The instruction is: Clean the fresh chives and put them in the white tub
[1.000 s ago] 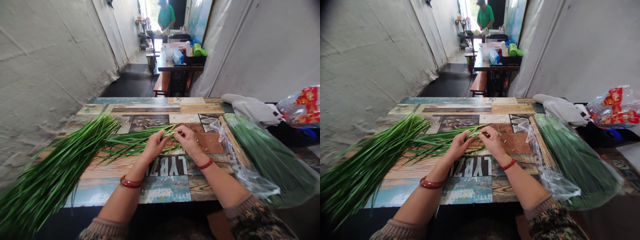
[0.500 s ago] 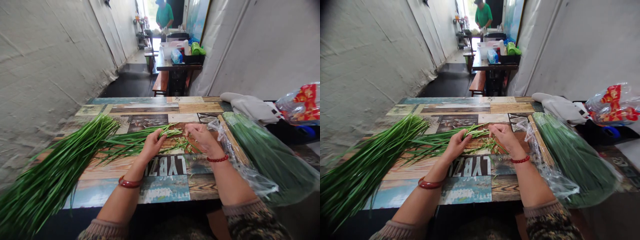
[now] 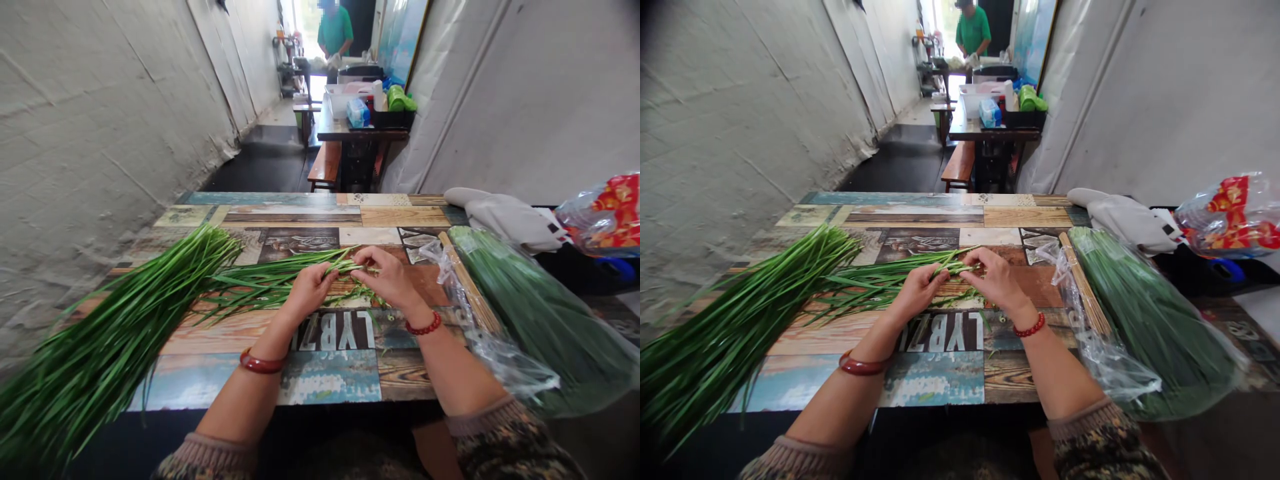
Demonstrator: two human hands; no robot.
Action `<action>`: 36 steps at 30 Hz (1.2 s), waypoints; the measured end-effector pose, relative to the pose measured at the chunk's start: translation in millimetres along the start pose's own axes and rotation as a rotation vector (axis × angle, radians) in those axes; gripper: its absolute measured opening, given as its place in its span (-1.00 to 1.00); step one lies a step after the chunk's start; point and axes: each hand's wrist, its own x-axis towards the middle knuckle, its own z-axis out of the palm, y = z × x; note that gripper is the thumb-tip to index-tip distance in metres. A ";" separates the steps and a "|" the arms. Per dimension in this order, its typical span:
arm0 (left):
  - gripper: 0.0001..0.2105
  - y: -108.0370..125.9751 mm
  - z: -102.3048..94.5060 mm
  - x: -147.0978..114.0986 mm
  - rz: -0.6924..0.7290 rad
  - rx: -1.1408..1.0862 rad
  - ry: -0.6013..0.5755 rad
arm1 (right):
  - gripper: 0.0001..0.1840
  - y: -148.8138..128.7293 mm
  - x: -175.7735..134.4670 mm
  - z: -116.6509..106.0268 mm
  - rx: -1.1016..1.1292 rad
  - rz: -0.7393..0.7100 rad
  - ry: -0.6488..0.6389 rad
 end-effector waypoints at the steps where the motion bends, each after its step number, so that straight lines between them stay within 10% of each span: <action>1: -0.68 0.1 0.1 0.1 0.002 0.003 -0.008 | -0.91 -1.2 -0.5 4.3 -0.003 -0.001 0.009; 11: -0.69 1.3 0.7 0.0 -0.009 0.060 -0.050 | -0.90 14.7 4.1 8.3 0.434 0.274 0.304; 20: -0.71 -2.5 2.7 0.1 0.025 0.084 -0.051 | -0.62 -2.5 -0.5 18.9 0.224 0.150 0.015; 27: -0.72 -0.3 -3.2 1.2 -0.026 0.042 0.098 | -0.76 19.9 7.2 -3.4 0.416 0.364 0.364; 32: -0.79 0.8 -11.1 2.8 -0.108 -0.030 0.215 | -0.63 16.7 5.4 -31.2 0.419 0.296 0.070; 36: -0.76 0.0 -12.9 1.7 -0.115 -0.070 0.277 | -0.69 16.1 2.3 -27.2 -0.028 0.164 0.001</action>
